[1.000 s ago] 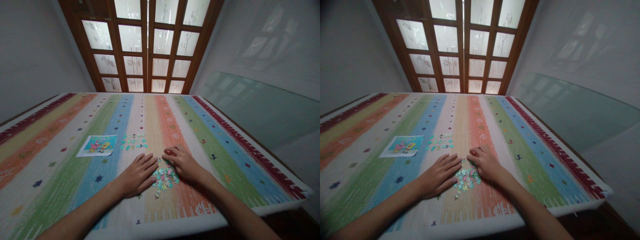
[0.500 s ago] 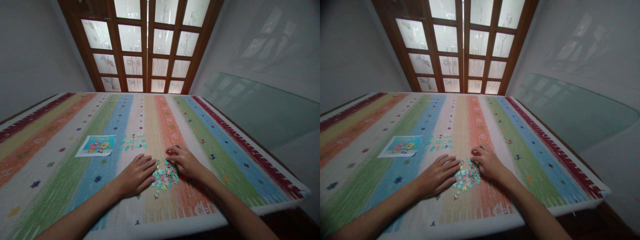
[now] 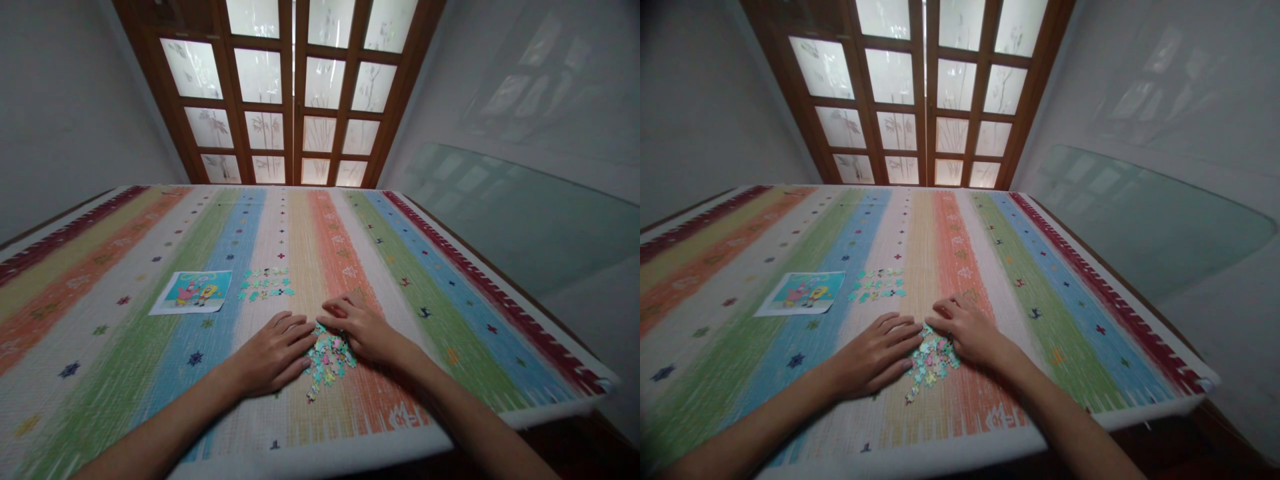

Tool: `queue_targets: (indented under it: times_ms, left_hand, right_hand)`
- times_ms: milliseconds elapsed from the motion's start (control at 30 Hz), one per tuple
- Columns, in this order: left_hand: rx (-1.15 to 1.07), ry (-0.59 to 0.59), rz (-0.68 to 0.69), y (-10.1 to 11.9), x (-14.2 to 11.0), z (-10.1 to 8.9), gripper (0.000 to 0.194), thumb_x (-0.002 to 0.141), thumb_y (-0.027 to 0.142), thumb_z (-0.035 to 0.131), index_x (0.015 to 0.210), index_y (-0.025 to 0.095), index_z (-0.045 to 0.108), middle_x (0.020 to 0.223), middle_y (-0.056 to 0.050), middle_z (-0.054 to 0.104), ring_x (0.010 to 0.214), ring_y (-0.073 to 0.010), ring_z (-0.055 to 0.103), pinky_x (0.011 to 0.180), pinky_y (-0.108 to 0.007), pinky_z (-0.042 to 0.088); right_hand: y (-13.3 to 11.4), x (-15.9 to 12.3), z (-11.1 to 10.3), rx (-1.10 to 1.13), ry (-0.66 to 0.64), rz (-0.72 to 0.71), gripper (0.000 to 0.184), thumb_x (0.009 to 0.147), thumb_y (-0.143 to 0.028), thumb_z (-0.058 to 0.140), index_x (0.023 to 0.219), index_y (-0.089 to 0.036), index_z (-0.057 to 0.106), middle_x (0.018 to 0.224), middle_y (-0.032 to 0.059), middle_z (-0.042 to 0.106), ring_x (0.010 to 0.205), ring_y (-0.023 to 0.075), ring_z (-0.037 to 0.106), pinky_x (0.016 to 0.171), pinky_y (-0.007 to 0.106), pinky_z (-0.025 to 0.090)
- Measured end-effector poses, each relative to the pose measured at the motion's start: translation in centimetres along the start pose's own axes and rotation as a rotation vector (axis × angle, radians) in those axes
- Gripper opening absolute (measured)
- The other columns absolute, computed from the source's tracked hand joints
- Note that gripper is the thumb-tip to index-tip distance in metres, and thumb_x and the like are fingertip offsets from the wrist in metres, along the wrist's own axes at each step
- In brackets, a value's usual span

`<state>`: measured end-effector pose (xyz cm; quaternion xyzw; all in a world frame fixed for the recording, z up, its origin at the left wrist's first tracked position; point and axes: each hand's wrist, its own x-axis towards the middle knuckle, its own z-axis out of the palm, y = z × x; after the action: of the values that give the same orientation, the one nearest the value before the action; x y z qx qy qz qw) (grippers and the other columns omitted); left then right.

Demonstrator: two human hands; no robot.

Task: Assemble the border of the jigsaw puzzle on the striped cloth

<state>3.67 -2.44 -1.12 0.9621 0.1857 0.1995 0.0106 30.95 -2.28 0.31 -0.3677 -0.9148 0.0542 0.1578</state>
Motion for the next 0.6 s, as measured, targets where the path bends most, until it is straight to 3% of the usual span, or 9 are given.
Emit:
queue_targets:
  times_ms: [233,433,600]
  left_hand:
    - [0.002,-0.049,-0.013,-0.12,-0.16,-0.08,0.048,0.11,0.041,0.042,0.154,0.023,0.045,0.151,-0.008,0.058,0.142,-0.029,0.049,0.115,-0.05,0.04]
    - [0.01,-0.015,-0.016,0.02,0.13,-0.28,0.044,0.11,0.039,0.04,0.149,0.021,0.05,0.143,-0.009,0.064,0.134,-0.029,0.054,0.113,-0.049,0.041]
    - [0.004,-0.017,-0.029,0.11,0.35,-0.52,0.041,0.109,0.037,0.041,0.145,0.019,0.053,0.138,-0.01,0.066,0.127,-0.0289,0.056,0.111,-0.048,0.042]
  right_hand:
    - [0.59,-0.17,-0.39,0.036,0.071,0.005,0.041,0.086,0.003,0.057,0.111,-0.024,0.076,0.125,0.0102,0.068,0.116,0.0253,0.057,0.097,0.043,0.052]
    - [0.49,-0.2,-0.18,0.053,0.072,-0.073,0.041,0.09,-0.001,0.058,0.113,-0.028,0.078,0.124,0.009,0.069,0.113,0.0247,0.057,0.094,0.043,0.053]
    - [0.37,-0.1,-0.05,0.049,0.045,-0.058,0.044,0.087,0.002,0.058,0.11,-0.029,0.079,0.119,0.0078,0.069,0.11,0.0246,0.056,0.095,0.042,0.053]
